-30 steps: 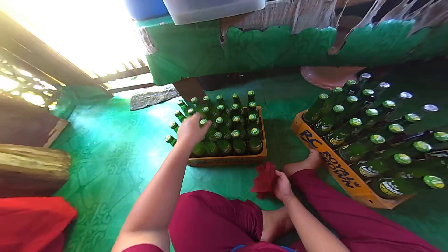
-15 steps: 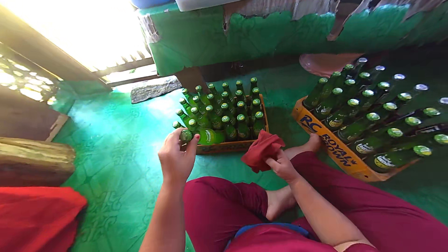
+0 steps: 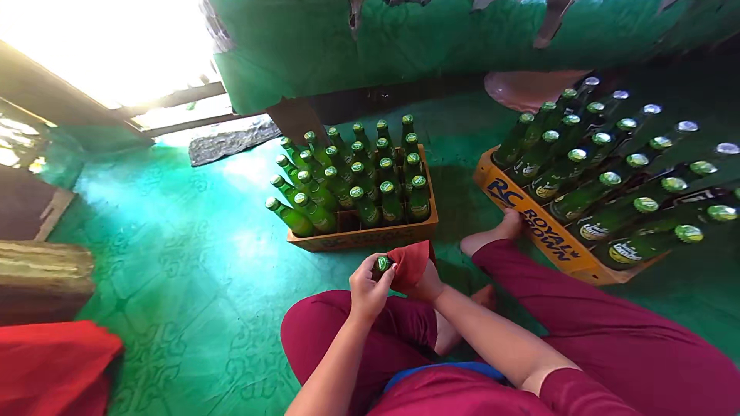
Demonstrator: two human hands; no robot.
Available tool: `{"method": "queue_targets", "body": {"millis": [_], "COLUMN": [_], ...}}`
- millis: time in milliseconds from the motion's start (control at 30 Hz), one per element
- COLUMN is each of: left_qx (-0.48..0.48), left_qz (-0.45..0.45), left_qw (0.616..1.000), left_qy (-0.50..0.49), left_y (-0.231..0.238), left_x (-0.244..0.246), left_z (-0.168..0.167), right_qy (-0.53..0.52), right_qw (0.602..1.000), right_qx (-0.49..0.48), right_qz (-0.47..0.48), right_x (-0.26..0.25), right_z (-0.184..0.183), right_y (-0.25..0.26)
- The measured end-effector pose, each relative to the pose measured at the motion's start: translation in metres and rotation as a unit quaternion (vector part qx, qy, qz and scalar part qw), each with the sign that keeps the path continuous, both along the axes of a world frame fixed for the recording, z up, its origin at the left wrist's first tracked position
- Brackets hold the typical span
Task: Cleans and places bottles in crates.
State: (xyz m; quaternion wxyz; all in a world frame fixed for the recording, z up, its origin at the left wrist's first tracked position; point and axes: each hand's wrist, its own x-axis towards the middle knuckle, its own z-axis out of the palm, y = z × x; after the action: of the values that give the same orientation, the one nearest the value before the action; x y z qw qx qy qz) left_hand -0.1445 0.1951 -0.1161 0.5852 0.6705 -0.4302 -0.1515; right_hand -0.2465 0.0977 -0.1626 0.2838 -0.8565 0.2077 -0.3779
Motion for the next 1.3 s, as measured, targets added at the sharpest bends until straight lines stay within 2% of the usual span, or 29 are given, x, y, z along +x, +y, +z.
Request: {"method": "queue_targets", "body": {"millis": [133, 233, 300, 367, 500, 633, 700, 767, 833, 933, 1000, 1067, 1167, 1233, 1300], "left_qx": [0.039, 0.076, 0.102, 0.114, 0.136, 0.141, 0.144, 0.142, 0.130, 0.070, 0.016, -0.019, -0.010, 0.054, 0.124], "left_qz": [-0.001, 0.008, 0.015, 0.014, 0.011, -0.044, -0.053, -0.052, -0.049, -0.043, -0.009, 0.042, 0.090, 0.050, -0.040], "left_qw": [0.999, 0.996, 0.991, 0.989, 0.986, 0.989, 0.987, 0.985, 0.987, 0.997, 0.999, 0.999, 0.995, 0.996, 0.991], "left_qy": [0.012, 0.047, 0.082, 0.088, 0.095, 0.029, -0.040, -0.084, -0.075, 0.003, 0.041, 0.021, -0.035, -0.048, -0.032], "left_y": [-0.001, 0.005, 0.010, 0.013, 0.012, 0.008, 0.006, 0.004, 0.006, 0.009, 0.007, 0.005, 0.003, -0.004, -0.014], "left_x": [0.008, 0.019, 0.027, 0.034, 0.037, 0.041, 0.035, 0.026, 0.019, 0.009, 0.002, 0.007, 0.027, 0.030, 0.021], "left_z": [-0.007, -0.010, -0.013, -0.014, -0.013, -0.007, -0.004, 0.005, 0.007, 0.007, 0.009, 0.007, 0.009, 0.016, 0.020], "right_qy": [0.039, 0.096, 0.218, 0.342, 0.381, 0.303, 0.162, 0.019, -0.028, -0.073, -0.137, -0.186, -0.224, -0.193, -0.125], "right_qw": [0.998, 0.992, 0.962, 0.913, 0.895, 0.926, 0.966, 0.981, 0.981, 0.991, 0.988, 0.980, 0.972, 0.977, 0.989], "right_qx": [0.019, 0.078, 0.161, 0.221, 0.233, 0.206, 0.163, 0.117, 0.103, 0.042, -0.013, -0.039, 0.056, 0.089, 0.078], "right_qz": [-0.041, -0.038, -0.024, -0.007, 0.017, 0.091, 0.115, 0.151, 0.161, 0.105, 0.073, 0.060, 0.044, 0.014, -0.010], "right_x": [0.003, -0.014, -0.033, -0.039, -0.040, -0.026, -0.013, 0.005, 0.014, 0.015, 0.008, 0.001, -0.007, -0.011, -0.017], "right_z": [-0.027, -0.051, -0.061, -0.060, -0.064, -0.031, -0.013, 0.004, 0.013, 0.011, 0.005, -0.002, -0.012, -0.019, -0.027], "right_y": [-0.009, -0.018, -0.032, -0.050, -0.058, -0.051, -0.033, -0.024, -0.020, -0.018, -0.023, -0.032, -0.032, -0.029, -0.023]}}
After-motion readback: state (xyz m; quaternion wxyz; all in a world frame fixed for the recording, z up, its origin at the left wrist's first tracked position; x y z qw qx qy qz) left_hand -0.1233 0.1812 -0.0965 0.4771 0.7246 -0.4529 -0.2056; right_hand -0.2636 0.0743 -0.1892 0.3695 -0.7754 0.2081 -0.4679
